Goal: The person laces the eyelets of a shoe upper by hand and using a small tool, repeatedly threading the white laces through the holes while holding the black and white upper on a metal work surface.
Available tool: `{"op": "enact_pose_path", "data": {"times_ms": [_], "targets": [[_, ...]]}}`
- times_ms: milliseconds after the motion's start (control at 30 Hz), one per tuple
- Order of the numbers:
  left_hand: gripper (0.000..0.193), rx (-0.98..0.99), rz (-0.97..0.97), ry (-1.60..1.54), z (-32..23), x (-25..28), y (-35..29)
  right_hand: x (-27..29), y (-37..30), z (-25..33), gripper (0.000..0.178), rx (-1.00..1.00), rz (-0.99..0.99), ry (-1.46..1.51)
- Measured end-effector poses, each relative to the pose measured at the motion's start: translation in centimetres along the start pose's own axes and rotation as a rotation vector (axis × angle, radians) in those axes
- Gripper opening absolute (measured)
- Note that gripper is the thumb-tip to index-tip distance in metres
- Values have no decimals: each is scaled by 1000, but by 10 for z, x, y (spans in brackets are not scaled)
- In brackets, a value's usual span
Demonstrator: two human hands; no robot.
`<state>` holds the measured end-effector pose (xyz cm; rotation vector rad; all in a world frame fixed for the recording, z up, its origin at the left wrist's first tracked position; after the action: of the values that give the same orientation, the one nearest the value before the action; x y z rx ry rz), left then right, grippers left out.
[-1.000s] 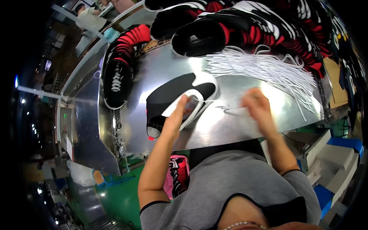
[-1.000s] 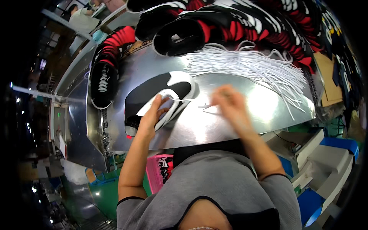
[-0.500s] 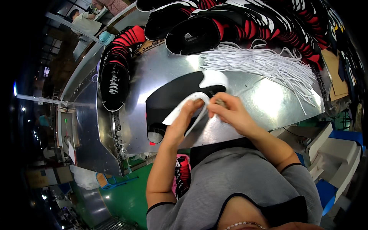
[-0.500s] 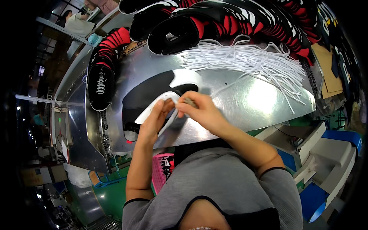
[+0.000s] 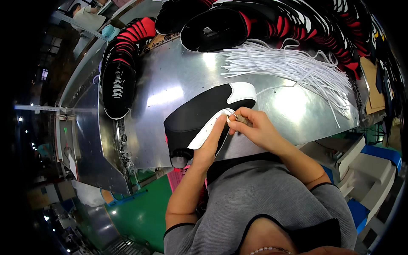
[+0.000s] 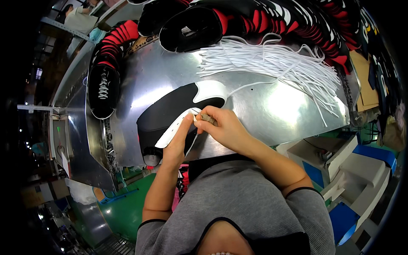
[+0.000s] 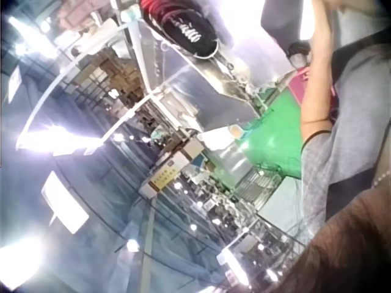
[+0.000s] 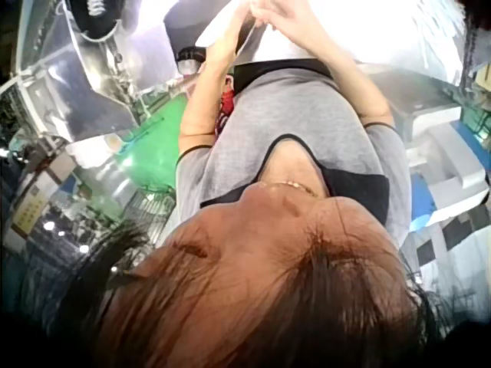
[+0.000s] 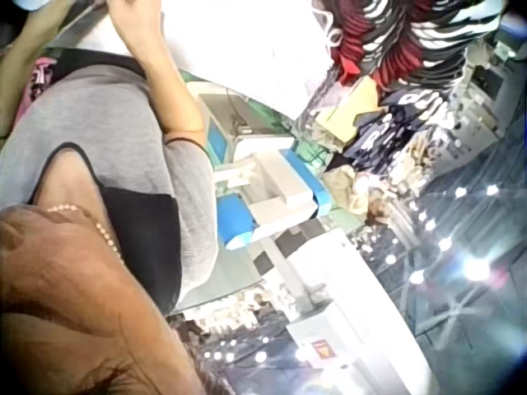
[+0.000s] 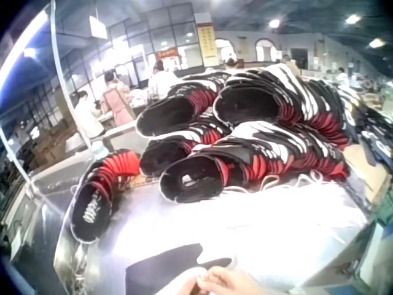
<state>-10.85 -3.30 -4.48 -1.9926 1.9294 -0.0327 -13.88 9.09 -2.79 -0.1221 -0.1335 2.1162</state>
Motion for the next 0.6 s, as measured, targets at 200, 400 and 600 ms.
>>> {"op": "enact_pose_path", "data": {"times_ms": [200,400,600], "targets": [[25,-11,-29,-43,5,3,0,10,-17,10,17,46,-41,79],[28,43,-12,-19,9,1,-2,11,-13,10,15,47,16,34],[30,4,33,82,11,-1,-2,15,-15,7,14,-14,-3,18]]}}
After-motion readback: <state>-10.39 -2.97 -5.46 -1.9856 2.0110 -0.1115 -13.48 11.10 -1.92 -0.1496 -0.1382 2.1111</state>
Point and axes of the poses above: each hand's wrist, its own y-axis towards the middle knuckle, its own x-axis out of the back of the hand, z = x × y, the point moved 10 cm from there along y, towards the middle knuckle, and after that the axes turned 4 degrees about z, right-handed, at the moved point
